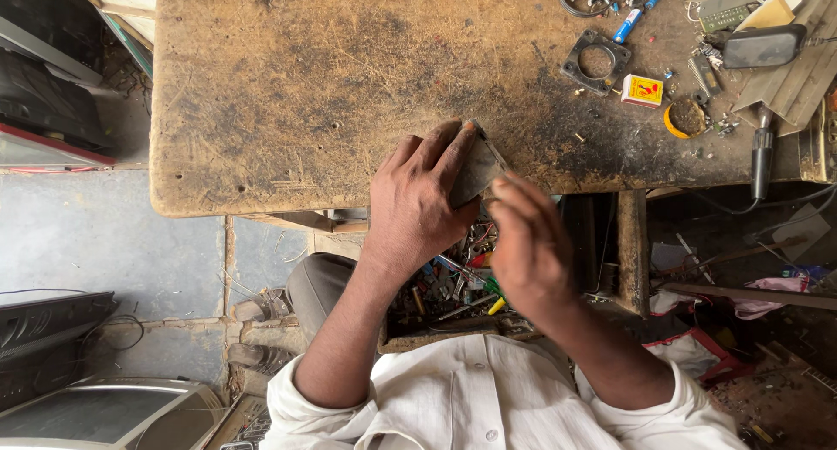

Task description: The person disassembles a small metal box using a screwdriver, removes a circular component, and cleans the interior with a brush. They then reassemble the box and tighten the screws.

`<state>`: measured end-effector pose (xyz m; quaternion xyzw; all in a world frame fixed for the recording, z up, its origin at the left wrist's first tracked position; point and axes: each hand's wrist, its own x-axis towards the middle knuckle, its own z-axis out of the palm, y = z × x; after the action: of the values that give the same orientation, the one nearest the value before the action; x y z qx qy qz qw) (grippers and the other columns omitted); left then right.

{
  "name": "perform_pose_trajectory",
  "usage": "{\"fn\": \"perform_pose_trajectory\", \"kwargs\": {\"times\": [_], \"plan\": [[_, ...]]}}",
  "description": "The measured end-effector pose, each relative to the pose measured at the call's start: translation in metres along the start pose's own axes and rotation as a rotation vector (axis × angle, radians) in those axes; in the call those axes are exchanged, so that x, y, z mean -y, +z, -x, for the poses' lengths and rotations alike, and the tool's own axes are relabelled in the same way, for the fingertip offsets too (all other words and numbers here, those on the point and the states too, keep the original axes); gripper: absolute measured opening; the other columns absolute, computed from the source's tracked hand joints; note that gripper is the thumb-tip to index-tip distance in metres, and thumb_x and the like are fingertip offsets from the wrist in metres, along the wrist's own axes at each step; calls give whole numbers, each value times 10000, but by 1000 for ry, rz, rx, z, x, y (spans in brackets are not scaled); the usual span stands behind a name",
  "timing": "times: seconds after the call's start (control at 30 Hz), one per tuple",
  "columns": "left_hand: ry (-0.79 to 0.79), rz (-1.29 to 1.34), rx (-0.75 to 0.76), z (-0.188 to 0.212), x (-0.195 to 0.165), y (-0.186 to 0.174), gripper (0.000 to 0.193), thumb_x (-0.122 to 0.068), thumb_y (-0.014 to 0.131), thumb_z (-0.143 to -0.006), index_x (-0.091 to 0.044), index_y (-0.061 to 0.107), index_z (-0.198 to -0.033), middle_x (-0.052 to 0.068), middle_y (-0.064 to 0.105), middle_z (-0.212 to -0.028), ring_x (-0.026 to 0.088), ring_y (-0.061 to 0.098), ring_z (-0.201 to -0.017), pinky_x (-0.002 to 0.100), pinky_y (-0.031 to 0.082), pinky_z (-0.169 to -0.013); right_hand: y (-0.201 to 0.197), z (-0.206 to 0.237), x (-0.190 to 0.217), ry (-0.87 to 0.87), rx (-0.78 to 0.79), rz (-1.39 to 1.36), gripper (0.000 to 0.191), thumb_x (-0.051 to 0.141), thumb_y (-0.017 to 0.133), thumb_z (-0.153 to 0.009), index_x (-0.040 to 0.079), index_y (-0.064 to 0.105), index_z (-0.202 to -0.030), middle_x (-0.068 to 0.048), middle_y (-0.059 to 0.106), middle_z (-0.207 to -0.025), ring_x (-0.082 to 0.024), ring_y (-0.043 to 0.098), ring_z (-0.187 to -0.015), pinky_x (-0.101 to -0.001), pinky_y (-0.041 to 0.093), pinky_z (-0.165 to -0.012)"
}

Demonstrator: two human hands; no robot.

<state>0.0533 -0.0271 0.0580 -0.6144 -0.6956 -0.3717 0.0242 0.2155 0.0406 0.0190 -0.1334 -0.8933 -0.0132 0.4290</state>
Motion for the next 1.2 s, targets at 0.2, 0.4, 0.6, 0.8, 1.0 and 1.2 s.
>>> {"fn": "perform_pose_trajectory", "kwargs": {"times": [0.2,0.4,0.6,0.8,1.0,1.2], "plan": [[2,7,10,-3,3,2,870,-269,903,-636,-45,574,-1410,119,623,-1370,320,631,-1090,424,545,-936,-7,-5,9,47,112,36,214,-182,635,-925,-97,561,-1106,-258,612,-1244,-400,621,-1226,-451,578,-1059],[3,-2,42,-2,8,4,872,-270,903,-649,-20,564,-1412,133,610,-1407,322,626,-1102,432,539,-953,-12,-20,8,98,77,-9,177,-194,610,-970,-76,522,-1068,-237,619,-1201,-370,667,-1148,-420,603,-1000],[6,-16,67,-2,11,3,870,-236,889,-628,-10,564,-1403,137,607,-1422,326,623,-1116,434,538,-957,-24,-25,0,411,48,-248,207,-152,579,-982,-65,468,-1133,-263,666,-1192,-329,719,-1068,-375,620,-925],[9,-10,57,-1,10,2,857,-224,888,-642,-9,562,-1405,134,610,-1415,325,627,-1124,431,542,-964,-24,-27,-31,652,37,-635,200,-118,573,-1071,-7,423,-1144,-232,701,-1193,-246,731,-1084,-359,619,-991],[2,4,34,2,7,1,849,-220,880,-652,-22,538,-1404,136,616,-1378,330,626,-1123,430,543,-973,-16,-13,-30,602,-2,-675,209,-127,550,-1066,-18,411,-1178,-241,660,-1236,-262,724,-1097,-342,621,-981],[-7,-59,12,8,1,4,859,-225,866,-686,18,488,-1419,170,591,-1369,357,612,-1141,440,519,-992,-21,18,-14,429,-224,-624,319,-93,576,-1088,-12,337,-1283,-237,623,-1302,-284,691,-1173,-340,605,-999]]}}
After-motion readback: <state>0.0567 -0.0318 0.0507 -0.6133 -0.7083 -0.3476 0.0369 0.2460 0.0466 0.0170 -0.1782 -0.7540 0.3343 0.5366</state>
